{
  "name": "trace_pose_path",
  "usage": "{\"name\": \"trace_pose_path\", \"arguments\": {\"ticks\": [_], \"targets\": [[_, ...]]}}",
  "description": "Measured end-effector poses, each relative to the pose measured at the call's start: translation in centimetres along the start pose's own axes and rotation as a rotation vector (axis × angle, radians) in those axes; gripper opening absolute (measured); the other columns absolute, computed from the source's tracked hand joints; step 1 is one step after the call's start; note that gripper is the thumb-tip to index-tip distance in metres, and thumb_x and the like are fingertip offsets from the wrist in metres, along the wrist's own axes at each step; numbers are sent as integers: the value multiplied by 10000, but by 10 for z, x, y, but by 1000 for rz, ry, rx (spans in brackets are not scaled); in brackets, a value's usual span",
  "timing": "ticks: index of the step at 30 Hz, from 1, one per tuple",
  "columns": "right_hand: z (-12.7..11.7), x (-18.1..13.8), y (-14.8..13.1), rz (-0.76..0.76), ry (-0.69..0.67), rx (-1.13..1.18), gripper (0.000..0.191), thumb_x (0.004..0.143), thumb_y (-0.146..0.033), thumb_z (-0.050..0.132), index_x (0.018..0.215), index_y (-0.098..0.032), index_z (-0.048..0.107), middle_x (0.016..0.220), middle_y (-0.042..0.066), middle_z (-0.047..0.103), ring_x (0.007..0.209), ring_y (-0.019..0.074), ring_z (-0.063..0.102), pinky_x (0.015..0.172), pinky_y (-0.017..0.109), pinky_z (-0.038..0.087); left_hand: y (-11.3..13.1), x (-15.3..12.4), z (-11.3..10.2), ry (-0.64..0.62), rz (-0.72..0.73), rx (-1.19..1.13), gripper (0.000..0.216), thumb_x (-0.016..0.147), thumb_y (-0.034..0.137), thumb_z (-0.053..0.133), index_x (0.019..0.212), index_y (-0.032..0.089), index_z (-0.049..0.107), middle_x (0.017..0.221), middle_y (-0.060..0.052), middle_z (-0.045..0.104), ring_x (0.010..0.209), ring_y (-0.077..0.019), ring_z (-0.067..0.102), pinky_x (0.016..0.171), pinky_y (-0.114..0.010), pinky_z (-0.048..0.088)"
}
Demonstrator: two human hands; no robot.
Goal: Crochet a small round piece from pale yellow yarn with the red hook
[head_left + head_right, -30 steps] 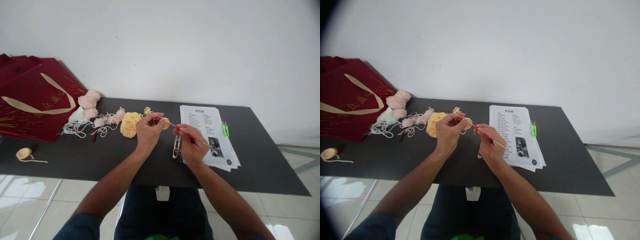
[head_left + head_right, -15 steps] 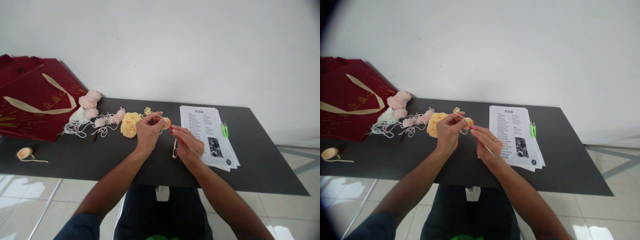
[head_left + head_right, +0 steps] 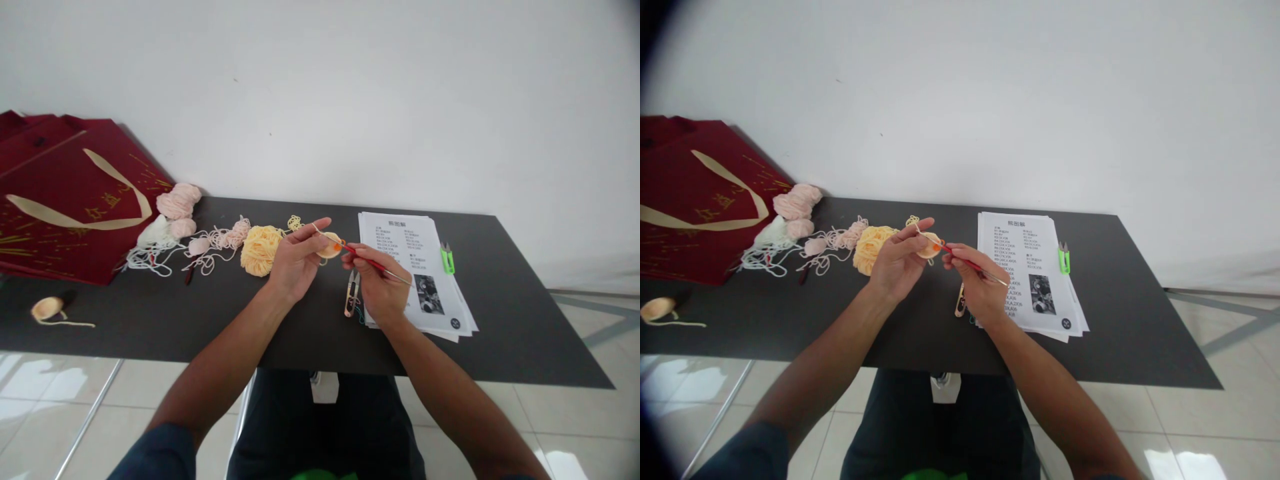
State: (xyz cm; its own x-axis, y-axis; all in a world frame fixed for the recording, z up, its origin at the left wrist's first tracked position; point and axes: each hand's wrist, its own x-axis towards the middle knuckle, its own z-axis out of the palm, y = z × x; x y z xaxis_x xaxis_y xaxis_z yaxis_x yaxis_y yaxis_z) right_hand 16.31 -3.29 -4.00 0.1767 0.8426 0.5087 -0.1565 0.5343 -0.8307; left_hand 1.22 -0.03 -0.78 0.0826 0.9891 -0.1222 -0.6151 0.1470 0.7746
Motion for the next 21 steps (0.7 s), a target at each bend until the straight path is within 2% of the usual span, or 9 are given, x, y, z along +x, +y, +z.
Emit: {"name": "trace_pose_path", "arguments": {"ticks": [4,8,14,18,21], "targets": [[-1,5,0,59,21,135,158,899,-153,732,1002,-270,757,1067,20,809,813,157,787,700,327,676,0,-2,1,-5,56,65,412,614,193,876,1021,206,812,751,21,688,701,-105,650,744,-274,530],[-3,8,0,70,7,167,155,912,-137,710,999,-262,737,1052,16,794,811,147,778,705,318,658,1,-3,2,-1,82,106,411,597,202,892,1002,207,826,758,22,661,698,-104,635,726,-274,526],[-4,9,-4,-38,54,42,107,911,-156,714,962,-247,691,986,13,767,730,136,743,643,306,628,-2,-1,-2,16,157,256,372,639,159,858,1008,206,835,722,35,619,635,-70,549,636,-225,470],[-5,7,-8,-114,64,-94,87,916,-164,709,942,-246,696,973,22,760,716,136,725,630,310,618,-4,-2,-4,74,236,426,367,677,188,835,1044,197,827,712,28,639,606,-83,533,584,-231,445],[-5,7,-9,-130,63,-91,110,916,-145,703,950,-250,710,975,21,760,721,135,728,624,306,618,-3,-4,-4,88,283,515,358,704,212,826,1061,193,823,711,23,649,606,-87,534,582,-233,447]]}}
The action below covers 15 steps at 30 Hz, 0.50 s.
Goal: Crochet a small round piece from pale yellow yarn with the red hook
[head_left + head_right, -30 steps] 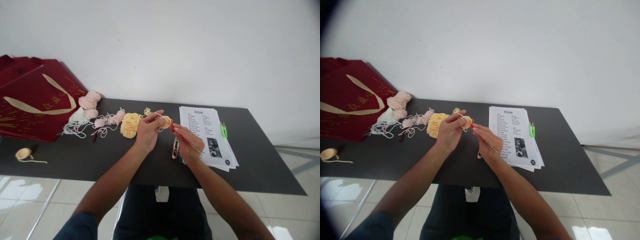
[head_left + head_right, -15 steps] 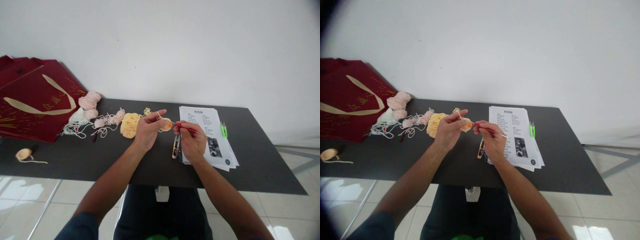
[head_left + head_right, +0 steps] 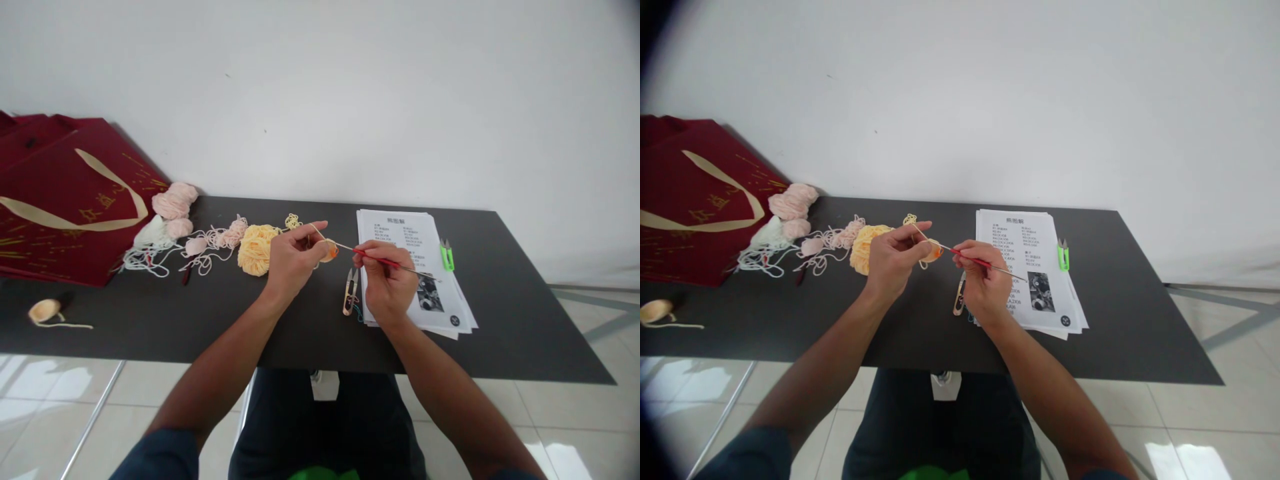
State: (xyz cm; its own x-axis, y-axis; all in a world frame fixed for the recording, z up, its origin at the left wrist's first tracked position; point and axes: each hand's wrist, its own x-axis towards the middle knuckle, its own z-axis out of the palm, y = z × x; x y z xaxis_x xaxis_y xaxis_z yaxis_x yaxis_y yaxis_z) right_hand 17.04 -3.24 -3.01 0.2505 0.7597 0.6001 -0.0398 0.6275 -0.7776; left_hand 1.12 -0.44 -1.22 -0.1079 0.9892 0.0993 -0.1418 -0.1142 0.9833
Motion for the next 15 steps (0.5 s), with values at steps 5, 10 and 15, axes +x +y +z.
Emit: {"name": "trace_pose_path", "arguments": {"ticks": [5,10,15], "targets": [[2,-1,3,92,-10,85,110,912,-180,725,986,-261,714,1019,21,781,775,161,769,664,340,669,1,0,1,33,40,-24,380,692,229,833,1071,199,820,720,22,636,617,-85,539,575,-221,457],[4,-3,9,202,-25,144,128,928,-223,725,1048,-266,727,1026,28,810,817,173,789,706,350,695,-2,-1,4,45,27,-149,403,663,212,857,1063,224,818,743,33,631,638,-79,565,601,-214,484],[4,-6,7,207,-57,144,168,929,-223,724,1088,-273,746,1023,27,808,809,163,786,720,333,696,0,-2,7,102,33,-134,380,665,211,842,1044,211,806,740,37,656,631,-86,582,620,-228,502]]}}
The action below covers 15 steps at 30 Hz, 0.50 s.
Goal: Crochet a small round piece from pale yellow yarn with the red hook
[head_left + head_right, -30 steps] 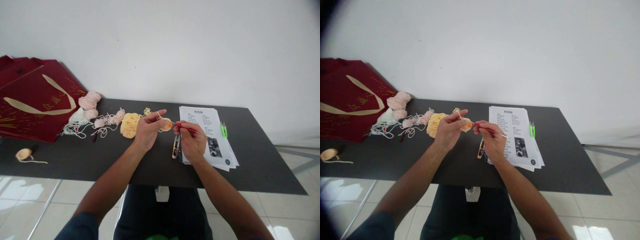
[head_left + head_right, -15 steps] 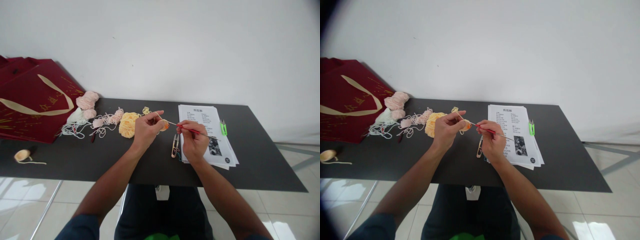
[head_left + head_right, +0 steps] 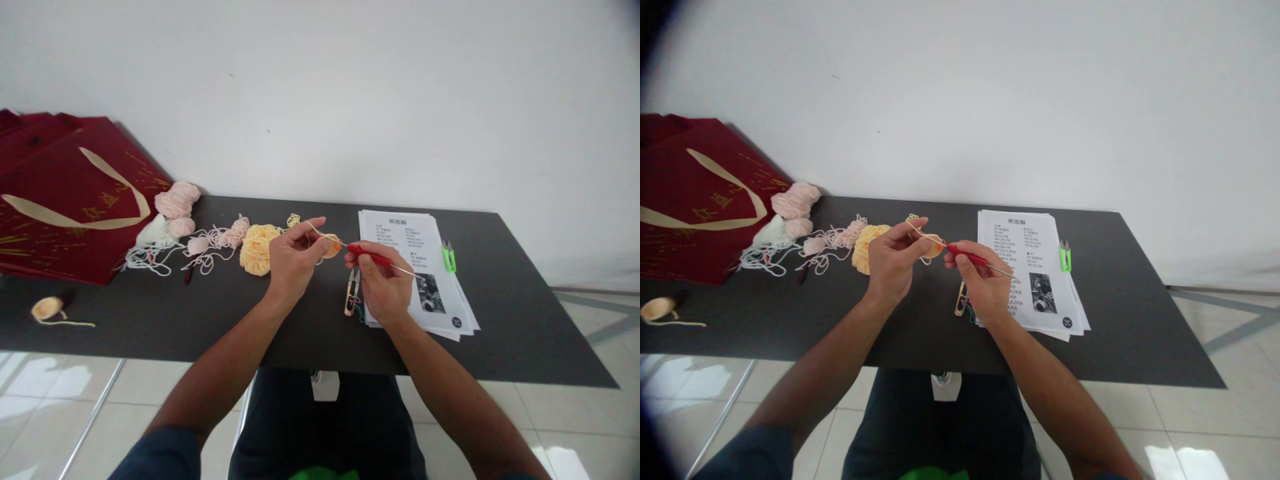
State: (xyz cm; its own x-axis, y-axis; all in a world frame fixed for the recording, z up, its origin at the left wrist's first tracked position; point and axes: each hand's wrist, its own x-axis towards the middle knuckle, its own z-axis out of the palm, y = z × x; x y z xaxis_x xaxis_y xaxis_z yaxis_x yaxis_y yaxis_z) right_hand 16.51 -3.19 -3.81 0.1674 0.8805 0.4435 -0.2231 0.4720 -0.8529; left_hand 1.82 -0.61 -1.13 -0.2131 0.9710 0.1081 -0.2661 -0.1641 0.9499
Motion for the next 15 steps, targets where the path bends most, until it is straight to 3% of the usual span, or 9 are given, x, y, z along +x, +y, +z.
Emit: {"name": "trace_pose_path", "arguments": {"ticks": [7,15], "targets": [[2,-6,-9,-60,-49,-150,169,877,-233,783,1042,-258,756,1094,42,783,782,168,794,702,330,704,2,-1,1,58,59,79,375,709,208,794,1084,195,789,738,32,687,630,-99,602,624,-244,506],[6,1,-10,-50,121,-78,159,896,-317,779,1018,-234,720,1003,41,792,728,156,782,668,319,695,7,-6,2,51,176,322,255,787,210,758,1038,202,794,758,12,720,676,-127,619,720,-282,532]]}}
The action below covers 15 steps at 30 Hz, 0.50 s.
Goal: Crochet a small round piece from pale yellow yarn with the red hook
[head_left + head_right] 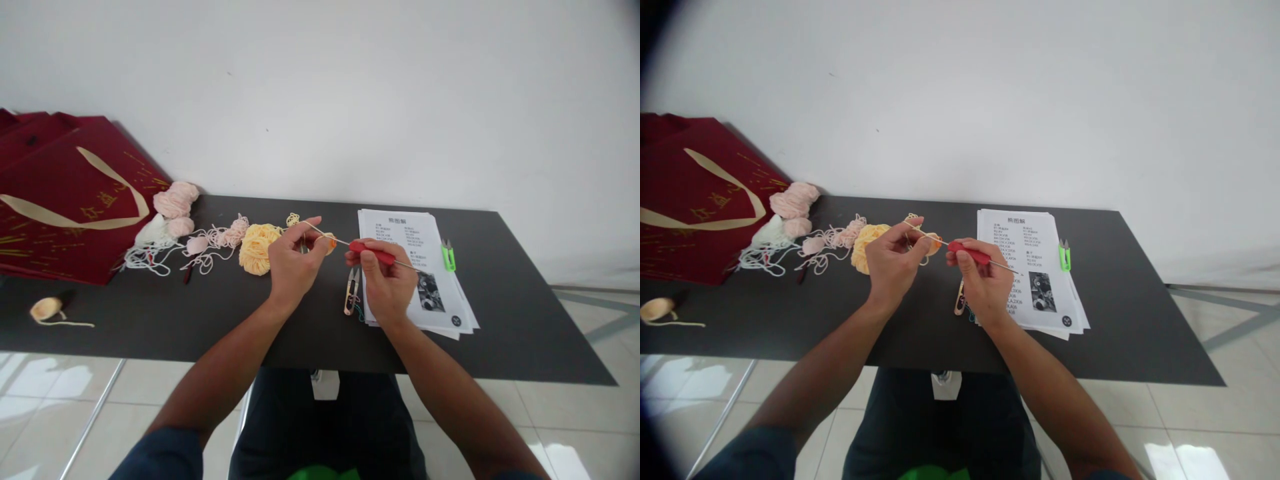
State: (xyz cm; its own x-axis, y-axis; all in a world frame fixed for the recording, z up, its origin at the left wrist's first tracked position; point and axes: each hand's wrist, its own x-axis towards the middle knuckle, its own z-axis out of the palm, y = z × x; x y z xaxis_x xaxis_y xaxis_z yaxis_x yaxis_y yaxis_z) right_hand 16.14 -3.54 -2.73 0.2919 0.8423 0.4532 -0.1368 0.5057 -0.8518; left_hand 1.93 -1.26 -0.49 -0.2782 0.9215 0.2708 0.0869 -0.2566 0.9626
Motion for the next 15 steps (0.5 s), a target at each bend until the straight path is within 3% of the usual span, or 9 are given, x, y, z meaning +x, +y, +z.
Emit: {"name": "trace_pose_path", "arguments": {"ticks": [4,10,15], "targets": [[-2,4,4,70,-8,82,122,922,-306,748,985,-232,673,994,20,785,740,140,777,669,296,678,2,-2,0,32,83,64,103,794,174,738,866,223,792,757,2,718,776,-160,662,777,-295,527],[-7,10,8,206,-44,159,150,942,-354,719,976,-239,629,965,-9,754,743,125,757,680,285,657,3,-5,-3,-13,242,186,173,801,100,662,708,225,738,758,-6,712,844,-183,700,860,-316,532],[-8,16,0,352,-37,283,201,918,-385,749,910,-232,619,879,-22,756,691,117,730,636,261,629,-2,-2,-10,-146,305,175,253,802,76,660,925,228,819,817,-5,754,723,-144,661,747,-285,539]]}}
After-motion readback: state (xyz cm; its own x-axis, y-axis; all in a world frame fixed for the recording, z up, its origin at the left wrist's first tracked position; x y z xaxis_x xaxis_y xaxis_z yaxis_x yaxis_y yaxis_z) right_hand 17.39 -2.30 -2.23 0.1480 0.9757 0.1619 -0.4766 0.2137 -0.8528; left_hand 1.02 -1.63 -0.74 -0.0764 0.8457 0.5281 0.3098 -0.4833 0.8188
